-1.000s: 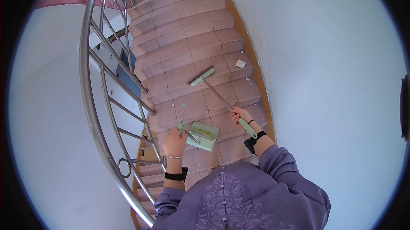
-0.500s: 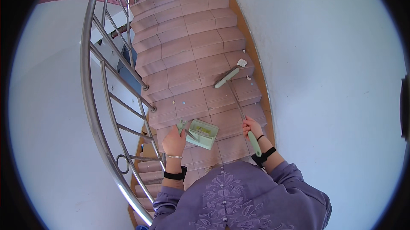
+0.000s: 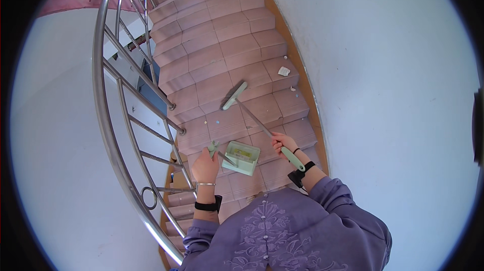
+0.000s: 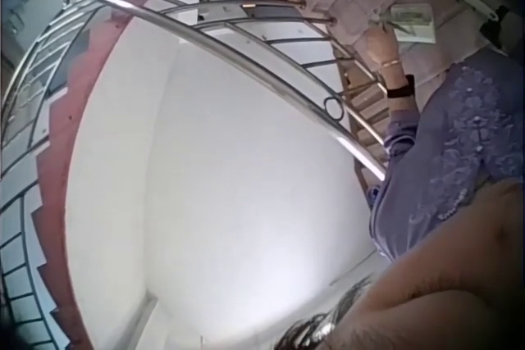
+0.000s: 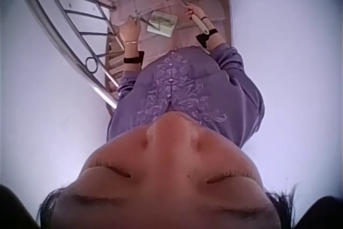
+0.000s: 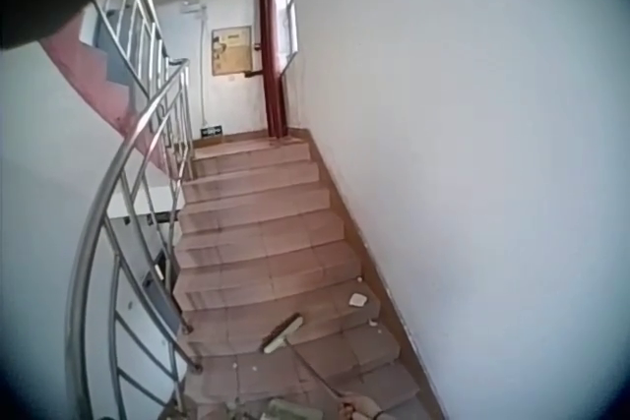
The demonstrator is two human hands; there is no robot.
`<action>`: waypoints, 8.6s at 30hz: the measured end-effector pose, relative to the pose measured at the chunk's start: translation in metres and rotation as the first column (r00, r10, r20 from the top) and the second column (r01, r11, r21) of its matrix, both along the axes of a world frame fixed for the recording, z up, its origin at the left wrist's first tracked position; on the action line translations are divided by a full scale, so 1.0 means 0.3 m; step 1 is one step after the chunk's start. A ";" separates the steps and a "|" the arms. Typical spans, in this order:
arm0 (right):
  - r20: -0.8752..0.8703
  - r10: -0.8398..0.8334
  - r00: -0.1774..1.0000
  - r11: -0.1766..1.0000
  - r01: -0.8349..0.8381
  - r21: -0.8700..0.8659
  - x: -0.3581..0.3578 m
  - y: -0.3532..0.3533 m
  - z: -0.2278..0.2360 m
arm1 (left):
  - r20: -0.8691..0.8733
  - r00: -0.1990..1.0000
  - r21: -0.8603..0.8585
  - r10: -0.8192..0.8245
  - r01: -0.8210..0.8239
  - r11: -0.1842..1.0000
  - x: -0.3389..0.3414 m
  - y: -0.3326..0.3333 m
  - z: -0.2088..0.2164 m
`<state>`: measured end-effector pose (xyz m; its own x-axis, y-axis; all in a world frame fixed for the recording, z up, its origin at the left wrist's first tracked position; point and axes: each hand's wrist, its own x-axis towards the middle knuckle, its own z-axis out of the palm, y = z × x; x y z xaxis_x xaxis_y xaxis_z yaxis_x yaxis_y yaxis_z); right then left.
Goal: Sweeping debris from stairs into a dustpan using a broom.
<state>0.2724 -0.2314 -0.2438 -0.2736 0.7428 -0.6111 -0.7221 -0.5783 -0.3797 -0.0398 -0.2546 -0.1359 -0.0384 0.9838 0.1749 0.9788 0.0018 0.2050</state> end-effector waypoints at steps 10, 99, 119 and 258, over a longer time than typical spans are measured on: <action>0.043 -0.206 0.978 0.976 0.208 -0.058 0.110 -0.205 0.075 | 0.017 1.000 0.060 -0.019 0.018 0.998 -0.010 -0.002 -0.006; 0.033 -0.038 0.999 0.995 0.035 0.089 0.035 0.149 0.147 | 0.041 0.999 -0.001 -0.011 0.011 1.000 -0.004 0.010 0.009; -0.373 -0.036 0.927 0.999 0.044 0.012 0.196 0.606 -0.031 | 0.019 1.000 -0.008 0.012 -0.012 1.000 -0.004 0.020 0.020; 0.950 -0.171 -0.261 0.940 -0.333 0.078 0.274 -0.206 -0.203 | 0.231 0.950 -0.036 -0.210 0.224 0.974 -0.097 -0.147 -0.016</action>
<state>0.3547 -0.2932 -0.3047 0.3778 0.9257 -0.0176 0.7250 -0.3076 -0.6162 -0.0689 -0.2987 -0.1408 0.1454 0.9813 0.1259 0.8858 -0.1858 0.4251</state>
